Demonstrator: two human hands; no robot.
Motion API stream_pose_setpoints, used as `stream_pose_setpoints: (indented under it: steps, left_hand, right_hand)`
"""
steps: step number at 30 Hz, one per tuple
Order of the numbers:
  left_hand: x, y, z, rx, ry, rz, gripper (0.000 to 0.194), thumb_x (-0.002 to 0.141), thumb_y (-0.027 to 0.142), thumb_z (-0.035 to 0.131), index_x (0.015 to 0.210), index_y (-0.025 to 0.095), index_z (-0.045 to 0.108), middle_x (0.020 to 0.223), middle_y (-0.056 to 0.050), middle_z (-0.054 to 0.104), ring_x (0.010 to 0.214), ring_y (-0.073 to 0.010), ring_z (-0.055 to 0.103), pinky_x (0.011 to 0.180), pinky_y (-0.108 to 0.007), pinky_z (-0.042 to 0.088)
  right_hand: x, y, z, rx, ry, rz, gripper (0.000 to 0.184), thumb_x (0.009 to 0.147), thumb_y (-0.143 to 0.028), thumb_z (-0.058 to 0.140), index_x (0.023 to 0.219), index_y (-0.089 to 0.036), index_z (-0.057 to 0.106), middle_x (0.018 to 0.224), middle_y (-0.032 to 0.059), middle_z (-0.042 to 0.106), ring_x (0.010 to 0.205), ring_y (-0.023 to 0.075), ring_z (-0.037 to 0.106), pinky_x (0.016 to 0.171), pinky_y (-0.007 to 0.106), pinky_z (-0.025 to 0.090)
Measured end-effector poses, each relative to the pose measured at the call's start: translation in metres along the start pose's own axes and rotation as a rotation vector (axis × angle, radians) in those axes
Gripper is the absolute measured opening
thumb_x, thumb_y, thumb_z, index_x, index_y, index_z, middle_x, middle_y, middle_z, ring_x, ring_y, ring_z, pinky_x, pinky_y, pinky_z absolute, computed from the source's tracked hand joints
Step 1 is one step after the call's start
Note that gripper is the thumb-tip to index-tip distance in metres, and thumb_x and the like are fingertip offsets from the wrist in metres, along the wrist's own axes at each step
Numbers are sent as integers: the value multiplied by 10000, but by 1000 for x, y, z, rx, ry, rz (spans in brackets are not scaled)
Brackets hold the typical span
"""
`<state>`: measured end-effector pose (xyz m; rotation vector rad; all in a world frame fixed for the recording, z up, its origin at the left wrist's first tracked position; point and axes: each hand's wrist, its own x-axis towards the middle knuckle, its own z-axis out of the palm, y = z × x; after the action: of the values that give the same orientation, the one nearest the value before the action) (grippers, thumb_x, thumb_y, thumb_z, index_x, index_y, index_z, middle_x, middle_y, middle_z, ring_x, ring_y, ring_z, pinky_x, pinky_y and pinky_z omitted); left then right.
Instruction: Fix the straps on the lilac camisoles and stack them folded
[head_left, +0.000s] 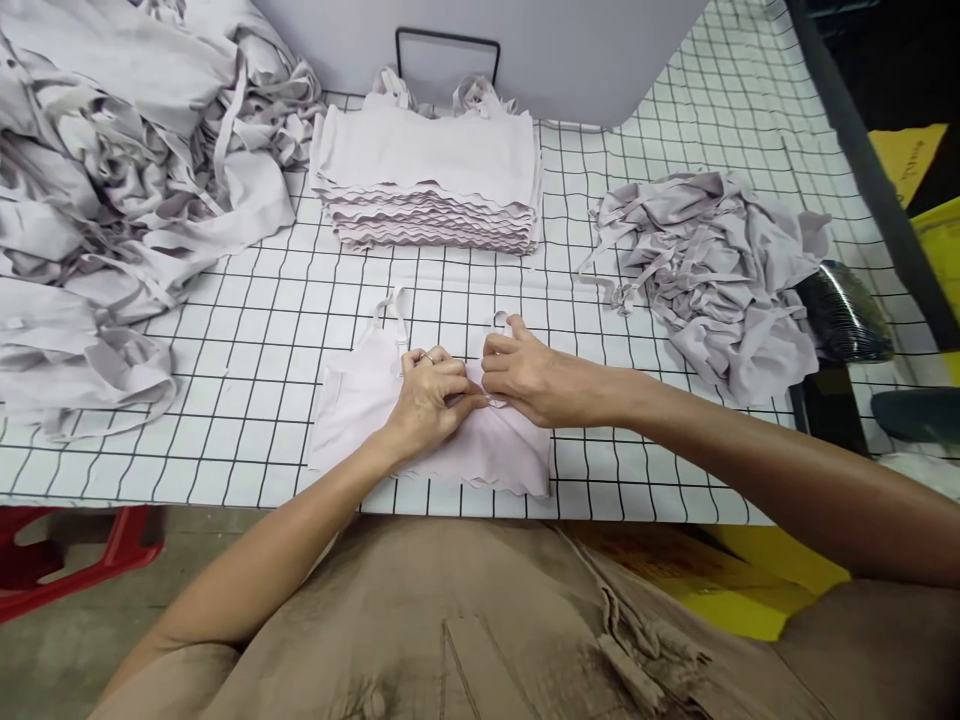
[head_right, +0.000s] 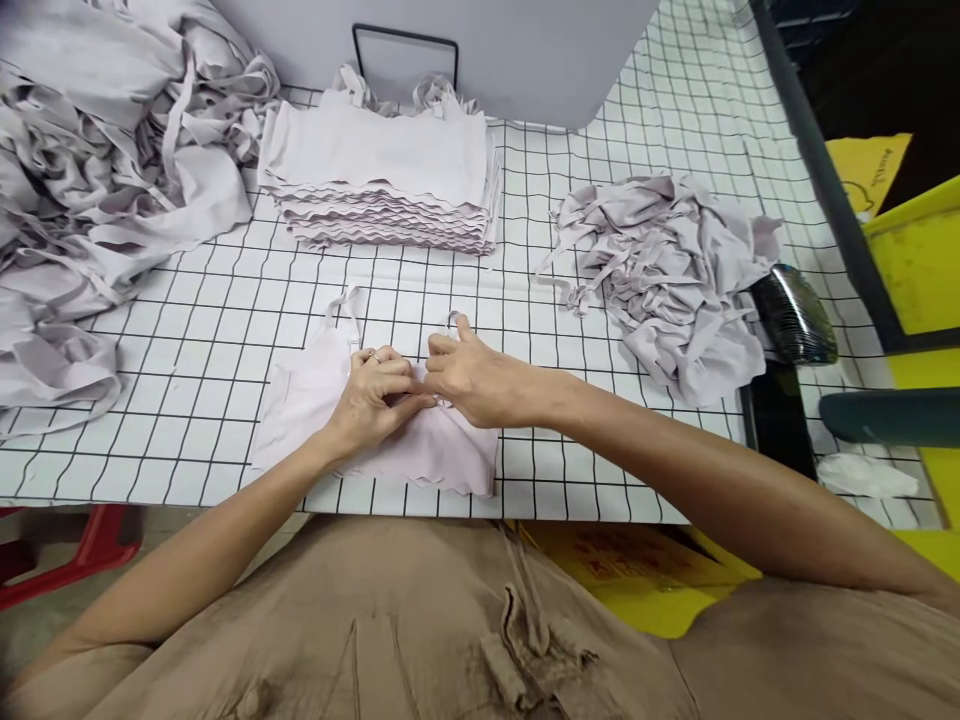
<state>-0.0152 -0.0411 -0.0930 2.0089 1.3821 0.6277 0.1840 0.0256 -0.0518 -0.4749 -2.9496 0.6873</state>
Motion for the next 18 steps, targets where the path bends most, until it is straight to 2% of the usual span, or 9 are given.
stream_pose_setpoints:
  steps: [4,7,11,13,15,16,18]
  left_hand:
    - [1,0,-2,6,-8,12,140,898,346,695,812,247,743,820,-6,692,926,-220,547,928,-442,289]
    - [0,0,0,39,-9,26,88,888,318,712,845,244,731,861,-13,714,951,-231,544,906,-437,291]
    - [2,-1,4,68,14,46,57,876,270,730,870,229,691,897,-9,735,983,-240,560,915,-446,303]
    - [2,-1,3,91,16,46,83,870,268,739,908,226,678,918,-13,735,984,-243,577,922,-452,323]
    - [-1,1,-2,146,38,58,183,872,289,737,1031,232,668,974,-37,725,988,-251,597,929,-461,359]
    - [-5,3,-6,186,64,81,259,886,296,720,1126,234,648,1030,-58,718,1013,-259,609,951,-475,372]
    - [-18,8,-13,283,125,167,412,946,266,634,1346,235,541,1205,-111,685,1158,-282,606,1057,-518,350]
  right_hand:
    - [1,29,-22,130,-23,104,203,939,-290,607,762,-197,646,742,10,530,778,172,487,1039,620,302]
    - [9,51,-41,187,21,212,274,921,-432,632,753,-218,660,707,8,537,766,179,492,970,521,371]
    - [24,73,-55,142,108,283,309,958,-375,544,707,-214,627,660,10,556,809,199,498,931,461,377]
    - [29,84,-54,114,141,309,280,945,-333,545,714,-207,639,671,16,586,818,202,515,911,441,392]
    - [28,90,-48,114,174,333,223,932,-304,565,767,-202,674,726,31,646,837,207,553,889,418,424]
    - [26,89,-42,116,212,344,192,933,-294,570,823,-197,694,795,47,690,871,213,580,895,415,442]
    - [15,74,-23,87,337,370,213,967,-284,534,1030,-184,712,1065,96,739,1035,235,619,971,444,456]
